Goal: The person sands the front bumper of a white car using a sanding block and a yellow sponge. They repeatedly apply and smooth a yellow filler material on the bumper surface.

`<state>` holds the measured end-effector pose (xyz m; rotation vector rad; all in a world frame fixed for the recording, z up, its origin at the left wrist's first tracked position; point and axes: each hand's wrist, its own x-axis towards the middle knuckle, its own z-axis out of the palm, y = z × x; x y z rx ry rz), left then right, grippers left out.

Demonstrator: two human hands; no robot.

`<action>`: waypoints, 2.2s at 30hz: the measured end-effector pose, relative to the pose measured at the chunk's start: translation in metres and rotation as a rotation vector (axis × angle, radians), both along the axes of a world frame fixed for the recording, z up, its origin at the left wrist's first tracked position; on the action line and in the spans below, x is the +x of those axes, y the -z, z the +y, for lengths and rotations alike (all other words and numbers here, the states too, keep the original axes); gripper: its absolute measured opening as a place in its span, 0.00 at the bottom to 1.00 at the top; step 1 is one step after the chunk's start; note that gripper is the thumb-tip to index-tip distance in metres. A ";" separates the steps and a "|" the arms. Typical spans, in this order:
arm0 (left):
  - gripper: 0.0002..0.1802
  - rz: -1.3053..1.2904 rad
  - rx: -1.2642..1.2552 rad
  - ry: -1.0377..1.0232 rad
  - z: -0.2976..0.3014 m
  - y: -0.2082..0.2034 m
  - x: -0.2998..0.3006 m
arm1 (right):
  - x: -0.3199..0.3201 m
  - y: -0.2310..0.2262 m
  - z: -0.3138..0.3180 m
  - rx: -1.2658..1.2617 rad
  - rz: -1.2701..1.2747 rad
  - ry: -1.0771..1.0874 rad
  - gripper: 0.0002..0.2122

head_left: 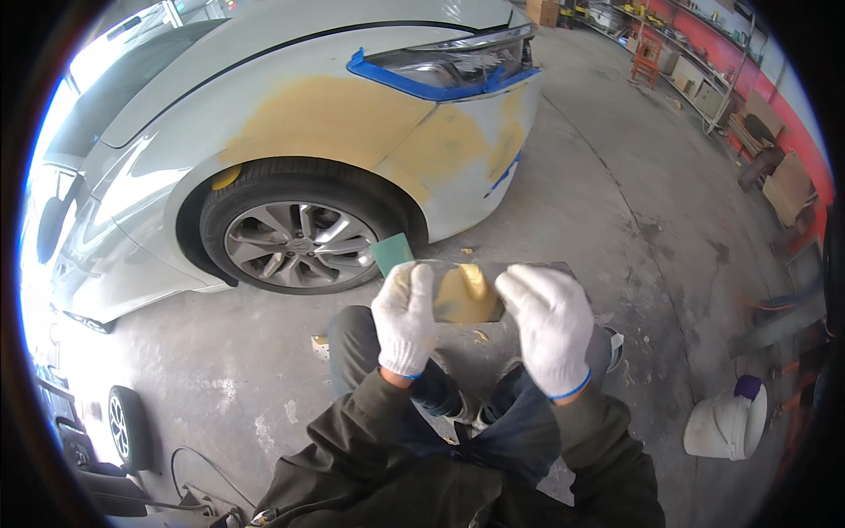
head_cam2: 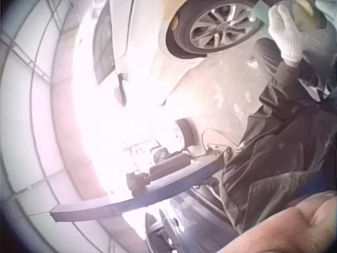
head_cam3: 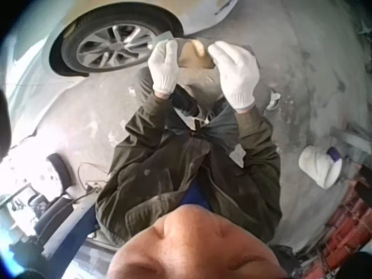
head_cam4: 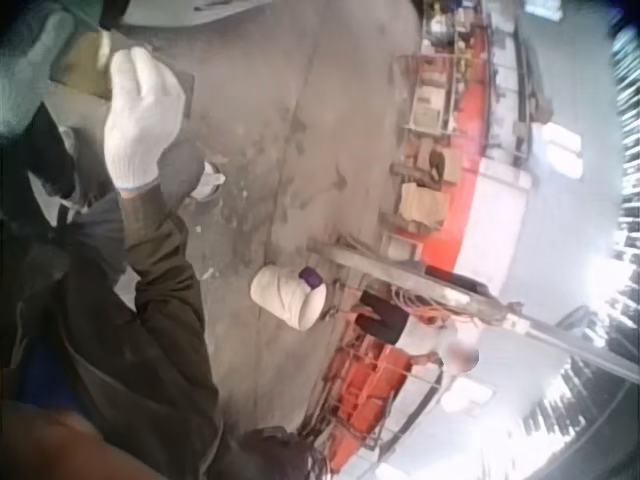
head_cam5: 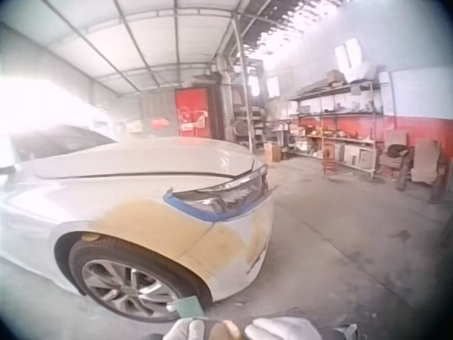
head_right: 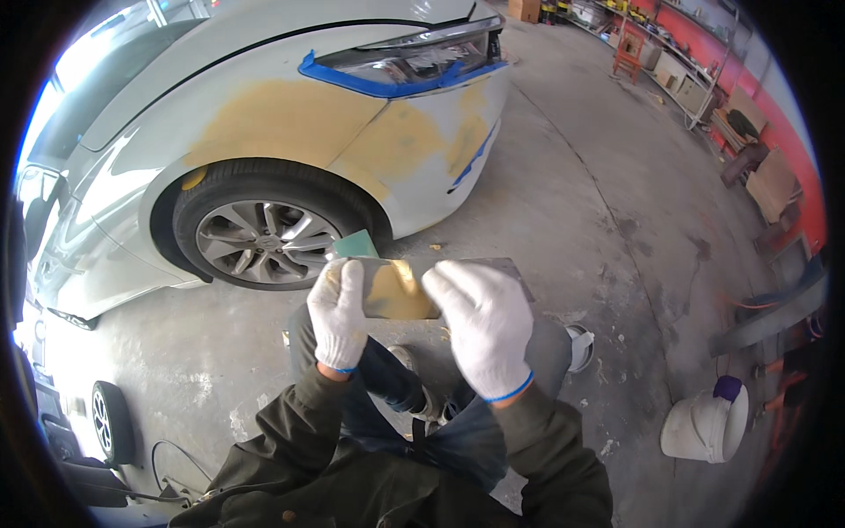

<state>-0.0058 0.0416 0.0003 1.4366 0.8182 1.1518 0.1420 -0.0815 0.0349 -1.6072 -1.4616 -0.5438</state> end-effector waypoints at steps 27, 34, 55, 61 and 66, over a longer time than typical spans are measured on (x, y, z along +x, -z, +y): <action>0.12 -0.024 0.038 0.136 0.006 0.004 -0.008 | 0.021 -0.003 -0.005 -0.319 0.878 -0.484 0.11; 0.12 0.087 0.105 -0.051 0.007 -0.002 -0.006 | -0.010 0.002 0.010 0.038 -0.050 -0.012 0.15; 0.15 -0.017 0.042 0.135 -0.001 0.007 -0.015 | -0.014 -0.002 -0.003 0.038 0.467 -0.287 0.12; 0.12 0.108 0.101 0.087 0.002 -0.002 -0.017 | 0.014 -0.003 -0.013 -0.299 0.835 -0.504 0.15; 0.12 0.037 0.009 -0.009 0.008 0.009 -0.010 | 0.005 0.003 -0.005 -0.111 0.025 0.026 0.15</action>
